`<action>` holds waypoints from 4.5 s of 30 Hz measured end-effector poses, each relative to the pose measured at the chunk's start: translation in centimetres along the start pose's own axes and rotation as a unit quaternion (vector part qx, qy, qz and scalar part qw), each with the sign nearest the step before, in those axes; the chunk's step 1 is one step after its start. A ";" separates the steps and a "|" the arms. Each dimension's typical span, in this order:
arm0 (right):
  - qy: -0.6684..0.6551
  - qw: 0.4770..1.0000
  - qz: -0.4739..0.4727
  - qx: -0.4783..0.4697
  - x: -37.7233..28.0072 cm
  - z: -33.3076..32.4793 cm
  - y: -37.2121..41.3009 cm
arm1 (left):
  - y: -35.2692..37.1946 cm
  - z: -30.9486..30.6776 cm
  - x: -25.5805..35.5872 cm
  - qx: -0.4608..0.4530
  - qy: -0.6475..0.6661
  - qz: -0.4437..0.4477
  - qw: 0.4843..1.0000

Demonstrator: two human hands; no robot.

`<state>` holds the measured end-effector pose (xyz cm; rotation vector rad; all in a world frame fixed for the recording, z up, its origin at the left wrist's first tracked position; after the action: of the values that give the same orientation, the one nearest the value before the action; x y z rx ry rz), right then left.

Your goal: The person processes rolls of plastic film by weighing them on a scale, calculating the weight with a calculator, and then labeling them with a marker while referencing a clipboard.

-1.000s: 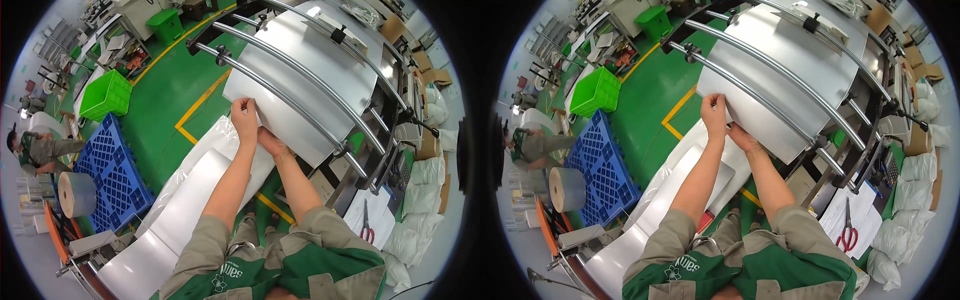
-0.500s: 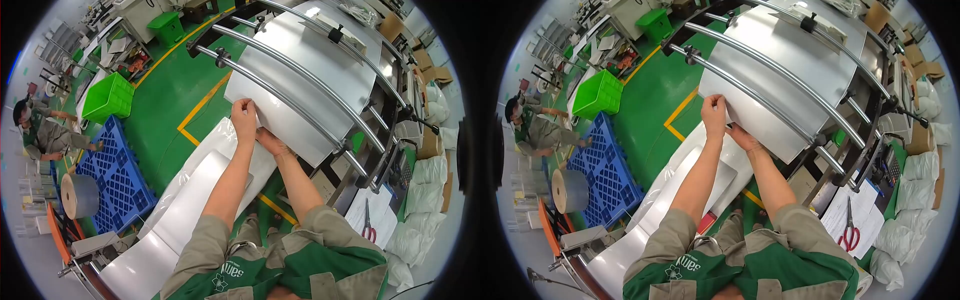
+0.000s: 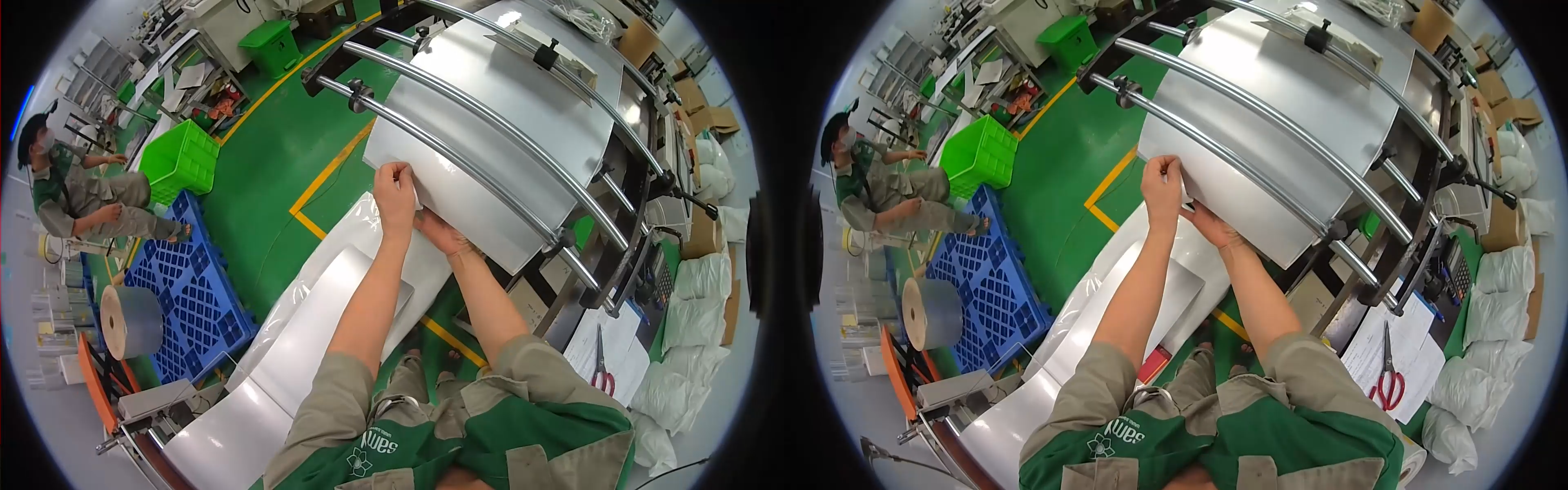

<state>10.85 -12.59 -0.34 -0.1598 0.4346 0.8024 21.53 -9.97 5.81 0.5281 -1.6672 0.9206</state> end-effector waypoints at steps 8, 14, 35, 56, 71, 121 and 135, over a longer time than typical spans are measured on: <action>-0.013 1.000 -0.003 0.010 -0.3 0.7 0.3 | -0.2 -0.3 -0.7 -0.004 -0.030 0.016 0.999; -0.064 0.998 0.004 0.020 -0.3 0.3 0.2 | 0.2 -0.8 -0.4 -0.004 0.000 -0.006 1.000; -0.159 0.983 0.006 0.095 0.4 -2.8 0.8 | -7.2 -12.5 -18.0 0.079 -0.285 -0.091 0.951; 0.695 0.710 0.055 0.095 4.1 4.7 38.2 | 38.1 -7.9 2.0 -0.071 0.298 -0.538 0.785; 0.040 0.765 -0.301 0.568 -0.9 2.2 88.9 | 81.1 1.7 25.1 -0.622 0.134 -0.054 0.770; 0.190 0.857 0.218 0.427 -55.3 -64.9 44.7 | 63.5 40.6 23.3 -0.131 -0.526 -0.043 0.839; 0.026 0.905 0.113 0.408 -54.1 -62.0 40.7 | 62.6 40.9 23.4 -0.105 -0.542 0.013 0.834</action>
<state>-71.37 -38.85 -31.67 0.6649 0.8171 0.7823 -56.39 -2.32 5.35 0.9788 -2.7538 0.4050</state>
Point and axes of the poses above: each hand's wrist, its own y-axis away from the middle knuckle, its own z-axis out of the palm, x = y × z, the point moved 5 cm from there along -y, towards the middle knuckle, and after that the axes turned 3 degrees about y, right-handed, at the moved point
